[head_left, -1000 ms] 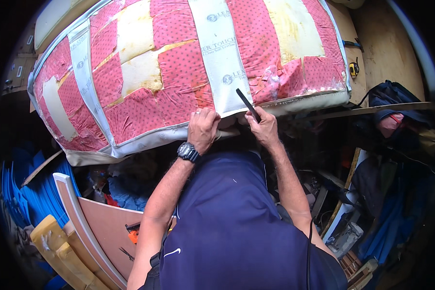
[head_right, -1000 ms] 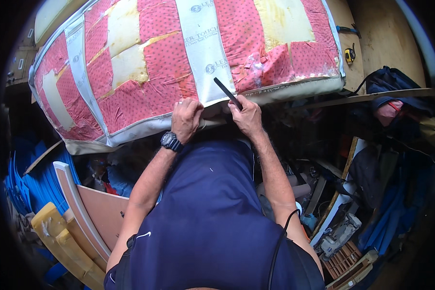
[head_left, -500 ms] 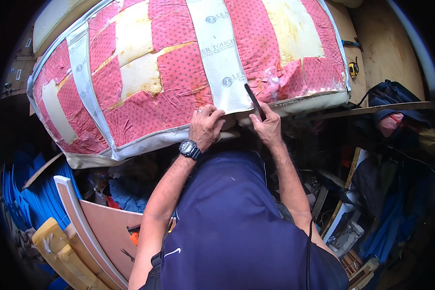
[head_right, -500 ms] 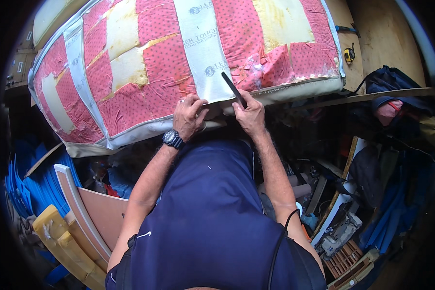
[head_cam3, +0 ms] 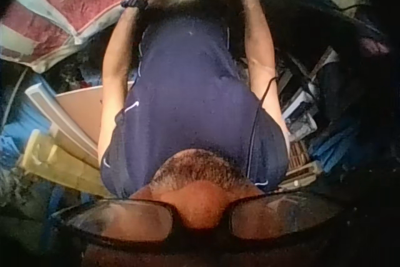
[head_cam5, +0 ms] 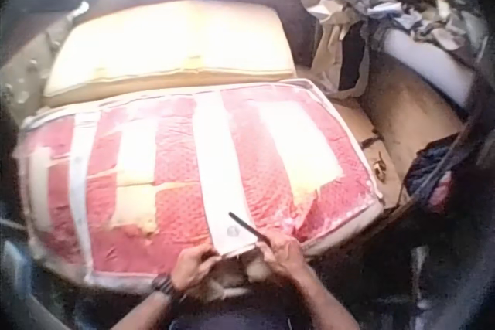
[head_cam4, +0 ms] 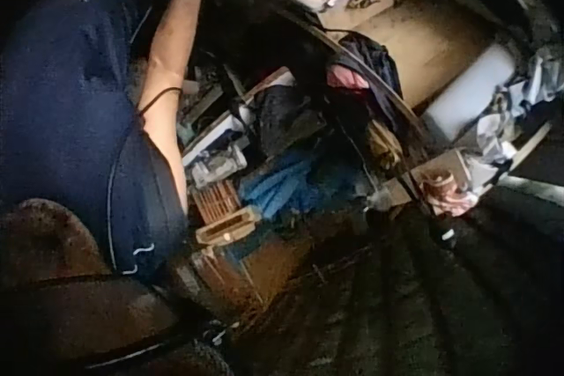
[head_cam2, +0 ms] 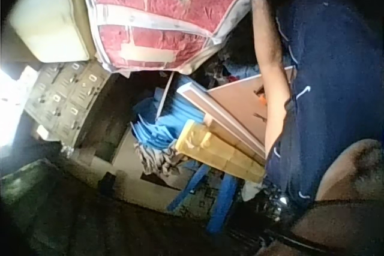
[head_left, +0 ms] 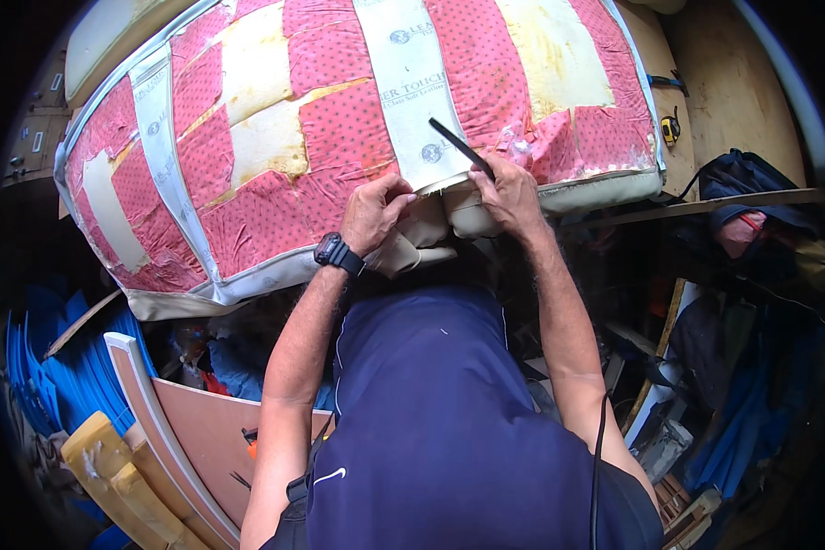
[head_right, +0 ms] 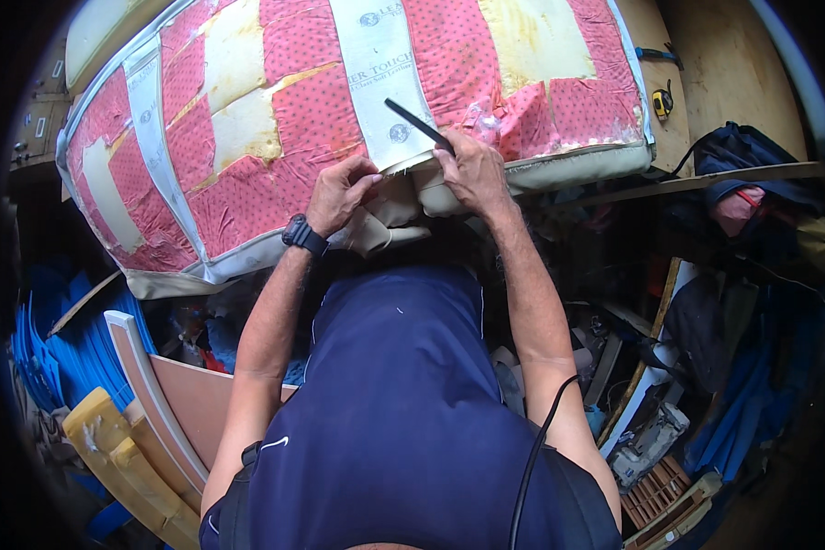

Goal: Repairing and cutting fabric on a piece of furniture as part of upholstery work.

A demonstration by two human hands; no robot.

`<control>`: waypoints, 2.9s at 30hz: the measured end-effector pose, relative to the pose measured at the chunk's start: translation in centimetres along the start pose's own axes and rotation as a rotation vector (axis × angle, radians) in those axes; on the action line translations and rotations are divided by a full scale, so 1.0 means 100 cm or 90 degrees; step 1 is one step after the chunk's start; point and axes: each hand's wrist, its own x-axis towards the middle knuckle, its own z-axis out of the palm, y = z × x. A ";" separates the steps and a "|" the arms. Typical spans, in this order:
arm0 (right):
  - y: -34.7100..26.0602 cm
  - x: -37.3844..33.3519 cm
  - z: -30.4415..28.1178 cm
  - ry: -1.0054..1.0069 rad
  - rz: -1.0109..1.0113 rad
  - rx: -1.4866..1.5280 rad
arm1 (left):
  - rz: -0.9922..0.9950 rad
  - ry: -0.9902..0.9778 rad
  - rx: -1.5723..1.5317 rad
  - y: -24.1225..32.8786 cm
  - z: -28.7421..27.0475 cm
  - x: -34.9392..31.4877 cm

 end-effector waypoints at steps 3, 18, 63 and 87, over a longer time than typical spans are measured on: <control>0.024 0.007 0.011 -0.046 0.088 0.068 | -0.010 0.002 -0.035 -0.015 0.002 0.010; 0.042 0.019 0.011 -0.156 0.169 0.299 | -0.139 -0.153 -0.239 -0.020 -0.013 0.024; 0.021 -0.039 -0.012 -0.137 0.083 0.147 | 0.116 0.138 0.049 -0.015 0.034 -0.045; 0.151 0.101 -0.040 -0.083 -0.058 0.271 | 0.271 0.351 0.333 -0.057 0.110 -0.002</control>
